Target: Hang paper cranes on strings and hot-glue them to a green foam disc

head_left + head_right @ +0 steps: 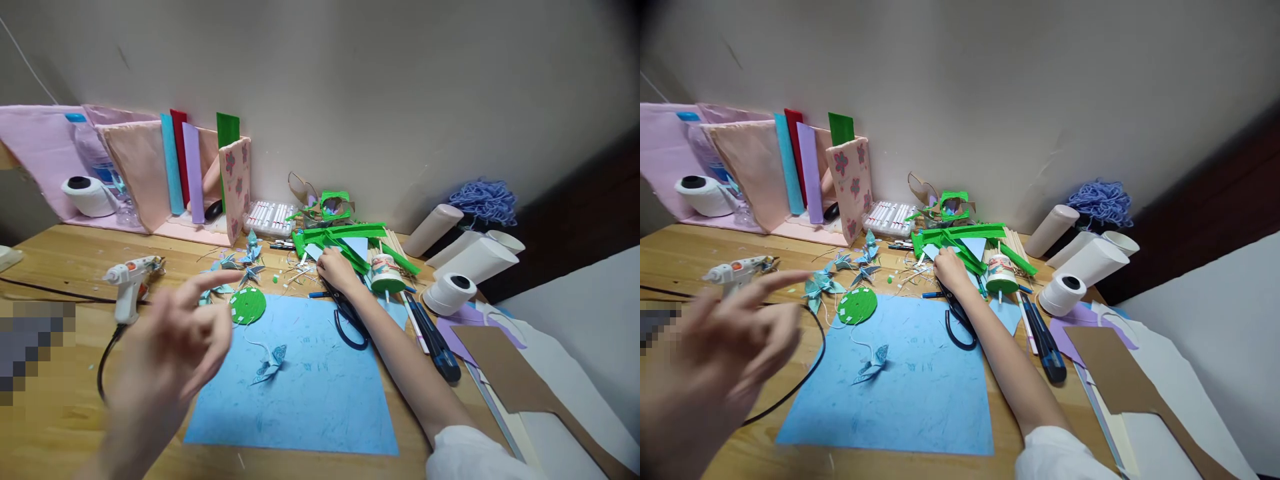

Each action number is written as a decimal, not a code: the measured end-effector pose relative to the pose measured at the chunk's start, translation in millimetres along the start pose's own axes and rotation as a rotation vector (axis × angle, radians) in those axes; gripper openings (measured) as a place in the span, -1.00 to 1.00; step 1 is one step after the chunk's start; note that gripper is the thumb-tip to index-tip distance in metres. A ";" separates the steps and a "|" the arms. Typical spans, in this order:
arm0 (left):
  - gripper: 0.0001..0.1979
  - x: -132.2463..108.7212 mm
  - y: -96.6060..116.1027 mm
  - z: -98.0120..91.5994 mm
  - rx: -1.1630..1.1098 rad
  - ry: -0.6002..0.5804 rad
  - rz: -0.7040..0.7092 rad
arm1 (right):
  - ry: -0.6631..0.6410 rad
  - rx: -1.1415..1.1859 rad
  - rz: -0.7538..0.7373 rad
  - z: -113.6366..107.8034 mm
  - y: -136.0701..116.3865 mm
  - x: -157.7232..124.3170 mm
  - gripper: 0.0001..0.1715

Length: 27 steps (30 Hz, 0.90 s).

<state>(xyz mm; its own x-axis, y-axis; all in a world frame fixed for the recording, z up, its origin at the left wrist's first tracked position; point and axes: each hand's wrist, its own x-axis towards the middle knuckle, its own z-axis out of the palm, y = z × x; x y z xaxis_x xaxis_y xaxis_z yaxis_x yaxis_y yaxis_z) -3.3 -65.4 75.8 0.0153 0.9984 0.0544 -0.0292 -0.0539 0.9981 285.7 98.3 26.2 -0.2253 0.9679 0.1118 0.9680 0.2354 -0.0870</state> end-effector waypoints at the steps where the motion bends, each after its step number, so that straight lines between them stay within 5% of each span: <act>1: -0.52 17.0 10.5 16.9 -0.026 -0.060 -0.020 | -0.001 0.001 -0.012 -0.3 0.7 0.0 -0.77; 4: -0.53 54.8 13.3 60.5 0.002 -0.181 -0.033 | 0.001 0.009 -0.033 2.1 3.0 0.8 -0.79; 9: -0.59 82.1 -34.6 91.1 0.320 -0.218 0.054 | 0.022 0.011 -0.042 8.9 4.1 3.4 -0.75; 16: -0.63 77.5 -44.9 92.6 0.556 -0.295 0.116 | 0.035 0.036 -0.090 8.3 9.9 3.7 -0.79; 27: -0.64 69.9 -41.2 78.6 0.603 -0.223 0.164 | 0.065 0.100 -0.087 10.3 11.3 5.9 -0.79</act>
<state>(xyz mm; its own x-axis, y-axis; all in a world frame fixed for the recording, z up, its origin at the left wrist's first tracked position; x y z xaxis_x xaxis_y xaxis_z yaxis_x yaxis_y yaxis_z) 77.5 5.2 40.6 0.2669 0.9525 0.1469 0.5146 -0.2697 0.8139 294.2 107.5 15.7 -0.2968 0.9365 0.1865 0.9287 0.3286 -0.1721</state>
